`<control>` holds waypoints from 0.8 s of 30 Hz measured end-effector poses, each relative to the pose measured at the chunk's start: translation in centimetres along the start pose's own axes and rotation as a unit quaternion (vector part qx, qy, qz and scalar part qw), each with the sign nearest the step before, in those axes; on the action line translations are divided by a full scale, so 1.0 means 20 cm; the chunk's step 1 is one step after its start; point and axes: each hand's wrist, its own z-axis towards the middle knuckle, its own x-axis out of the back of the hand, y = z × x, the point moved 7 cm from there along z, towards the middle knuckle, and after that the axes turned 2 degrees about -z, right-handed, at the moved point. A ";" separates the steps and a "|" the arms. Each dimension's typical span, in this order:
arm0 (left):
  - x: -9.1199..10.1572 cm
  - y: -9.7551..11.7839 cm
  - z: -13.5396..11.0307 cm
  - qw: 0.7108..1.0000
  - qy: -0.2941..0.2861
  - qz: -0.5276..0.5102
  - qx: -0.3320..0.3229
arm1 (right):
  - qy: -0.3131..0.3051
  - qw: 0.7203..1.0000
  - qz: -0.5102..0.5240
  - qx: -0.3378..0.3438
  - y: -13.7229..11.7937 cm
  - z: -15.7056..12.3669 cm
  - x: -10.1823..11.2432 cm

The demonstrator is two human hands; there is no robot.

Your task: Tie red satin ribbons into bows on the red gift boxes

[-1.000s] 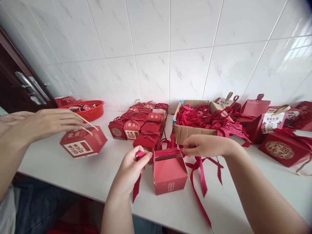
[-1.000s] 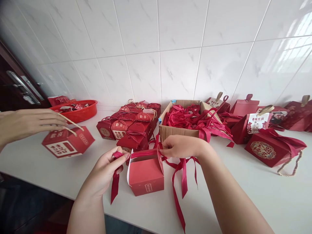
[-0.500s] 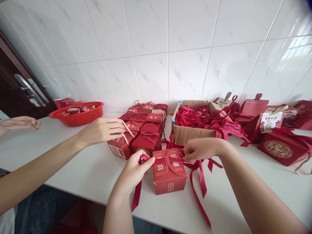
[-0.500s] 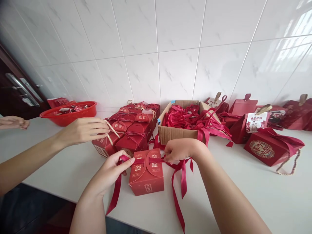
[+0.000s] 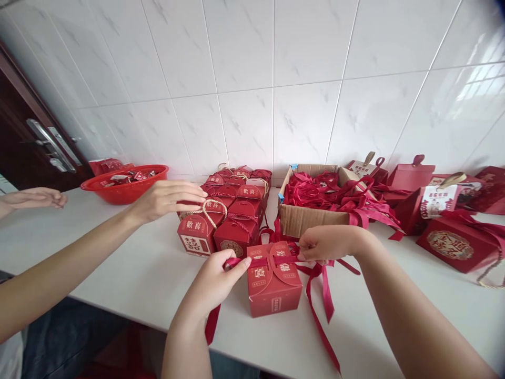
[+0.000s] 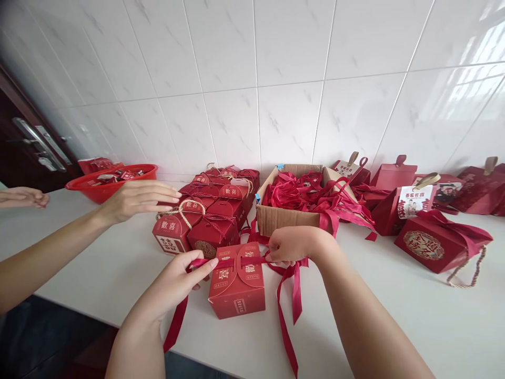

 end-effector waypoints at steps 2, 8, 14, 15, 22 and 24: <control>-0.01 -0.01 0.00 0.999 -0.030 -0.020 0.021 | -0.008 1.000 0.002 0.001 0.00 0.02 -0.01; -0.02 -0.03 0.00 0.994 -0.083 -0.059 0.026 | -0.010 1.000 0.000 0.000 0.02 0.04 -0.01; -0.02 -0.06 0.02 0.994 -0.083 -0.050 0.048 | -0.005 1.000 0.008 0.003 0.02 0.04 -0.01; -0.02 -0.06 0.02 0.994 -0.082 -0.049 0.053 | -0.004 1.000 0.012 0.004 0.01 0.04 -0.01; 0.06 -0.02 0.01 0.985 -0.027 -0.167 0.026 | 0.066 0.995 0.072 0.002 0.00 -0.07 0.06; 0.07 0.01 0.01 0.963 -0.031 -0.269 -0.008 | 0.083 0.985 0.137 0.068 -0.04 -0.13 0.09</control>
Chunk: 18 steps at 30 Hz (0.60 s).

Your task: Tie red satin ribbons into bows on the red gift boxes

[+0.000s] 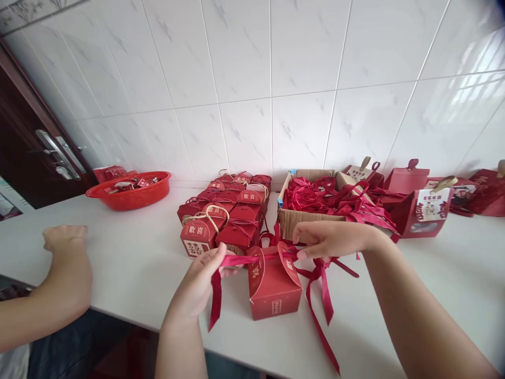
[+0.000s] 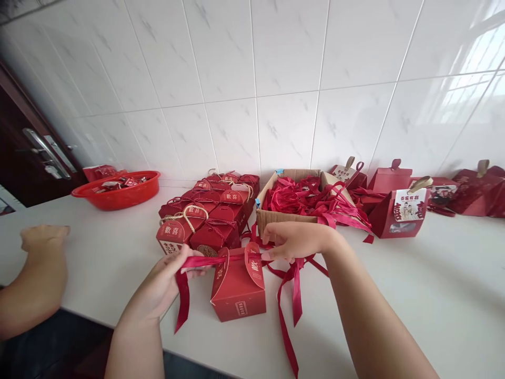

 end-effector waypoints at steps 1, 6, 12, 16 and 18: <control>0.00 0.02 0.00 0.999 -0.012 -0.047 -0.018 | 0.001 0.998 0.053 0.046 -0.04 -0.02 0.01; -0.01 0.08 -0.03 0.969 -0.057 -0.222 -0.092 | 0.031 0.928 0.313 0.199 -0.14 -0.08 0.09; -0.02 0.14 -0.10 0.962 -0.084 -0.247 -0.077 | 0.002 0.884 0.400 0.241 -0.12 -0.07 0.10; -0.04 0.23 -0.09 0.984 -0.076 -0.132 -0.087 | 0.041 0.872 0.404 0.273 -0.12 -0.08 0.12; -0.06 0.28 -0.07 0.993 -0.047 -0.063 -0.093 | 0.105 0.864 0.397 0.291 -0.13 -0.09 0.15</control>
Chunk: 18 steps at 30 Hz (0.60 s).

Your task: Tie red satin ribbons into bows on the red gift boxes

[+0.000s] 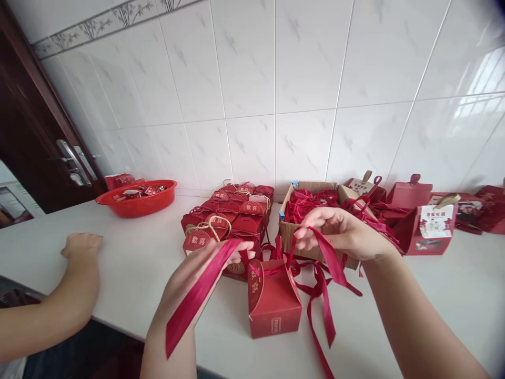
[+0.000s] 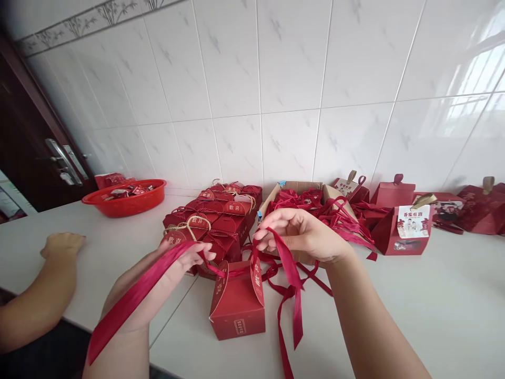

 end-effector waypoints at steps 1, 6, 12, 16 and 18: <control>-0.03 0.02 0.01 1.000 0.004 0.019 -0.004 | 0.029 0.999 -0.012 0.017 -0.02 0.00 0.01; -0.22 0.09 0.08 0.997 -0.034 0.053 -0.055 | 0.168 0.974 -0.139 0.069 -0.11 0.00 0.05; -0.34 0.17 0.19 0.993 -0.029 0.064 -0.095 | 0.286 0.936 -0.176 0.104 -0.21 -0.06 0.11; -0.42 0.26 0.23 0.984 -0.049 0.097 -0.142 | 0.315 0.930 -0.151 0.112 -0.24 -0.09 0.15; -0.46 0.30 0.25 0.978 -0.053 0.113 -0.166 | 0.331 0.927 -0.134 0.118 -0.25 -0.11 0.17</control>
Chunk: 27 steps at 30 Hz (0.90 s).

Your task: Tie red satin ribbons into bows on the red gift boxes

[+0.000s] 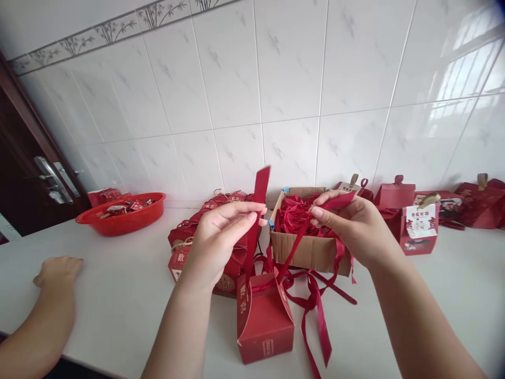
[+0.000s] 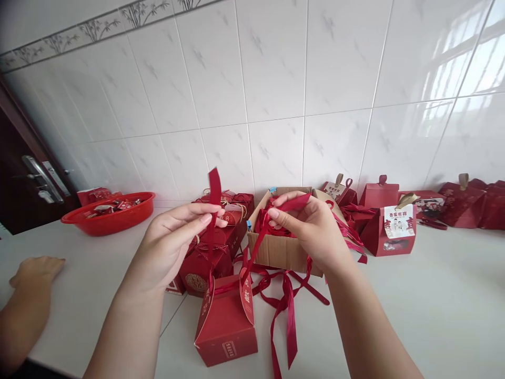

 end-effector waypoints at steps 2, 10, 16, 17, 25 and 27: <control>-0.03 0.03 0.03 1.000 -0.005 0.005 -0.017 | 0.024 1.000 0.006 0.003 -0.01 0.00 0.03; -0.09 0.14 0.13 0.992 -0.045 0.098 -0.061 | 0.076 0.996 -0.035 0.036 -0.07 0.00 0.13; -0.07 0.14 0.10 0.988 0.001 0.130 -0.087 | 0.084 0.994 -0.047 0.052 -0.07 0.03 0.14; -0.06 0.13 0.10 0.989 0.011 0.120 -0.090 | 0.078 0.995 -0.041 0.055 -0.07 0.03 0.14; -0.06 0.08 0.12 0.994 0.001 0.071 -0.079 | -0.047 0.999 0.003 0.016 -0.04 0.01 0.06; -0.06 0.08 0.11 0.995 0.006 0.061 -0.079 | -0.036 0.999 0.001 0.031 -0.06 0.01 0.07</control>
